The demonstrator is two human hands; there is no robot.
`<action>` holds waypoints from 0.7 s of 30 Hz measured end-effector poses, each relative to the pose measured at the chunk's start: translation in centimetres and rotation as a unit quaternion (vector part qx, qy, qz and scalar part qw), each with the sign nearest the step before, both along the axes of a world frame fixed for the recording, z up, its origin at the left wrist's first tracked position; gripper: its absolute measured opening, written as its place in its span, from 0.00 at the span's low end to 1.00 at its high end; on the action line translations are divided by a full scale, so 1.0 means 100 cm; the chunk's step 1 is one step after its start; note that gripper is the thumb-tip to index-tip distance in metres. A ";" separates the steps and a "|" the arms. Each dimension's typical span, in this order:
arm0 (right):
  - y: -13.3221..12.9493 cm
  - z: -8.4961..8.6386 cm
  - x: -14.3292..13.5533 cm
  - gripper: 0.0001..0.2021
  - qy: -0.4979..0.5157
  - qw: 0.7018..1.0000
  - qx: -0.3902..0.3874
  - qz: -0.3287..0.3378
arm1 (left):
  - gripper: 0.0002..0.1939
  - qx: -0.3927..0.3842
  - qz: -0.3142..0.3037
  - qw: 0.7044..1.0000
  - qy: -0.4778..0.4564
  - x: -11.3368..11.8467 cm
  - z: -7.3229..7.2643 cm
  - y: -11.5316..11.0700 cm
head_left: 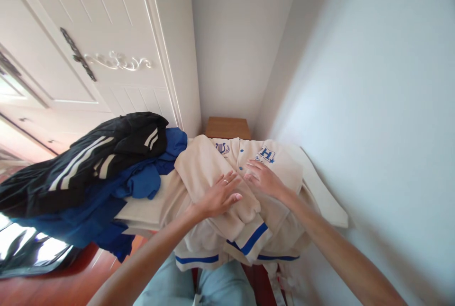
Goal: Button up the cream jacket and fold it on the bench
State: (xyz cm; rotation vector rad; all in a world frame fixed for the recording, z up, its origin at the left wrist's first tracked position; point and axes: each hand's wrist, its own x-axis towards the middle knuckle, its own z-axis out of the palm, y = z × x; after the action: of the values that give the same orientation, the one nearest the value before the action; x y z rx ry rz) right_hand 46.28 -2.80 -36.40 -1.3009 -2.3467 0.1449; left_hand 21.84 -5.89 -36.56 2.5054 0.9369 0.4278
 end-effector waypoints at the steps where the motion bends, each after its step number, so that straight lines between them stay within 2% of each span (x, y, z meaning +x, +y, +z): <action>1: -0.011 0.000 0.001 0.22 0.017 1.000 -0.005 0.013 | 0.34 0.011 -0.014 1.000 -0.012 -0.006 0.003 -0.008; 4: -0.047 -0.016 0.003 0.23 0.040 0.996 -0.036 0.067 | 0.34 0.064 -0.034 0.997 -0.014 -0.028 -0.003 -0.039; 6: -0.064 -0.031 0.004 0.21 0.037 0.994 -0.047 0.093 | 0.35 0.103 -0.037 0.994 0.005 -0.043 -0.017 -0.059; 9: -0.077 -0.041 0.007 0.20 0.070 0.995 -0.015 0.074 | 0.31 0.148 -0.019 0.989 0.004 -0.065 -0.045 -0.088; 11: -0.088 -0.042 0.008 0.19 0.118 0.992 0.024 0.035 | 0.25 0.159 0.044 0.985 -0.051 -0.080 -0.064 -0.109; 12: -0.096 -0.043 0.009 0.18 0.146 0.988 0.047 0.009 | 0.23 0.161 0.100 0.977 -0.096 -0.087 -0.074 -0.120; 13: -0.107 -0.047 0.011 0.17 0.176 0.981 0.074 -0.027 | 0.20 0.161 0.175 0.960 -0.148 -0.093 -0.084 -0.133; 14: -0.119 -0.053 0.013 0.16 0.210 0.969 0.102 -0.078 | 0.18 0.159 0.267 0.929 -0.203 -0.099 -0.094 -0.145; 16: -0.147 -0.073 0.018 0.16 0.292 0.917 0.156 -0.224 | 0.18 0.105 0.450 0.839 -0.289 -0.108 -0.115 -0.166; 17: -0.161 -0.087 0.022 0.18 0.339 0.870 0.171 -0.313 | 0.21 0.041 0.511 0.794 -0.327 -0.111 -0.125 -0.174; 18: -0.174 -0.103 0.026 0.20 0.395 0.805 0.182 -0.403 | 0.25 -0.035 0.546 0.755 -0.361 -0.112 -0.134 -0.180; 20: -0.192 -0.133 0.036 0.26 0.485 0.692 0.157 -0.511 | 0.32 -0.178 0.545 0.704 -0.419 -0.111 -0.149 -0.183; 21: -0.198 -0.147 0.041 0.28 0.511 0.665 0.121 -0.531 | 0.34 -0.223 0.526 0.691 -0.442 -0.109 -0.153 -0.181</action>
State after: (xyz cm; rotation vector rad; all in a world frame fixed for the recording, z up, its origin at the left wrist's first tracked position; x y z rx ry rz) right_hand 50.37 -22.60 -51.06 -1.6033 -0.4655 0.1209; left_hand 10.94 -24.01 -51.85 0.8278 1.6261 1.3639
